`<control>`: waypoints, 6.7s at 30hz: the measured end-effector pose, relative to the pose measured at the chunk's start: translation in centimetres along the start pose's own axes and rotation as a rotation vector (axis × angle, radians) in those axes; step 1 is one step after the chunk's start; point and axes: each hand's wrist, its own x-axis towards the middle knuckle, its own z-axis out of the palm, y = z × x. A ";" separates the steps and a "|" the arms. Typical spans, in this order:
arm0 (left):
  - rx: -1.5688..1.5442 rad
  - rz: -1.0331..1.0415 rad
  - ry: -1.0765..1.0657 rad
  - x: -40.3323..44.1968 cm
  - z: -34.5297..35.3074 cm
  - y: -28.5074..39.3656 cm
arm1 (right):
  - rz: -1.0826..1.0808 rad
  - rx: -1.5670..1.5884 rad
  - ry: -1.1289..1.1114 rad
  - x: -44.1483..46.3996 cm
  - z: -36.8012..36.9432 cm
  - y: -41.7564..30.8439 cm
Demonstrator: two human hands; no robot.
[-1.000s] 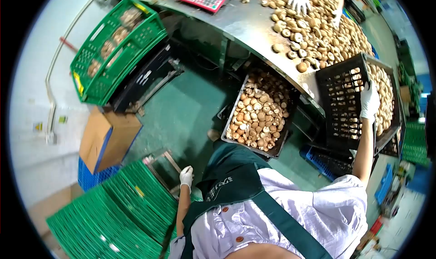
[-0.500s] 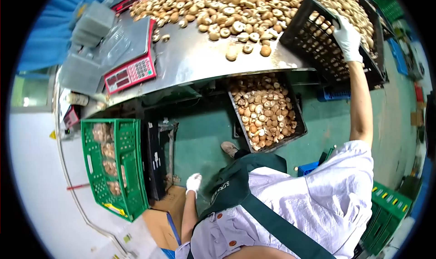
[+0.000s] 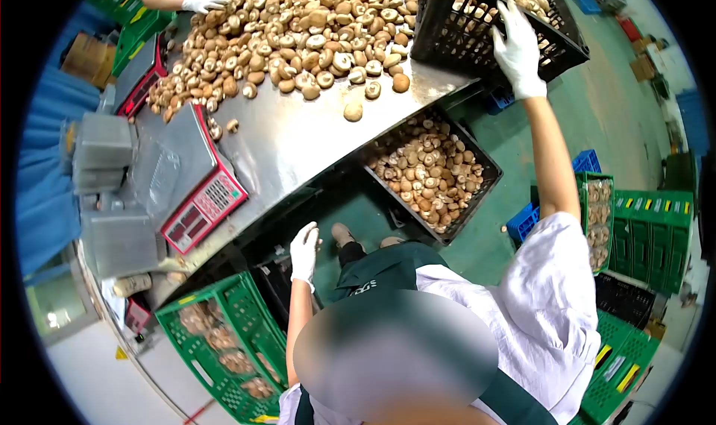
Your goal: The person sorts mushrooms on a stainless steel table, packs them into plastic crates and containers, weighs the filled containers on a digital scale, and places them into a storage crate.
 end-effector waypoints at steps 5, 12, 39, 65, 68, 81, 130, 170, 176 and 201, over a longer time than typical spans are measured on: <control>-0.076 0.043 -0.115 1.6 -4.6 5.7 | 0.450 0.165 -0.346 -17.9 -0.8 -7.5; 0.048 0.174 -0.020 4.8 -11.8 11.8 | 0.811 0.189 -1.392 -41.6 -5.7 -21.4; 1.150 0.737 1.026 17.4 -47.7 28.5 | 1.484 0.543 -1.026 -41.6 6.7 -18.6; 0.914 1.087 0.296 16.1 -24.1 23.7 | 1.733 0.044 -0.566 -35.3 4.1 -25.8; 0.816 1.146 0.134 14.7 -17.2 23.2 | 1.783 -0.042 -0.642 -35.6 6.2 -21.6; 0.987 1.201 -0.459 14.4 5.6 20.5 | 1.800 0.003 -0.956 -36.7 9.2 -16.5; 0.954 1.293 -0.008 20.8 4.6 15.6 | 1.853 0.941 -0.451 -31.2 12.3 -13.9; 1.029 1.234 -0.026 21.4 4.6 15.1 | 1.664 -0.071 -0.606 -31.1 22.2 -4.5; 1.002 1.198 -0.019 21.2 4.5 14.8 | 1.765 0.219 -0.431 -32.0 16.9 -6.9; 1.055 1.154 -0.060 21.3 4.0 14.2 | 2.447 0.996 0.254 -40.9 12.1 -0.3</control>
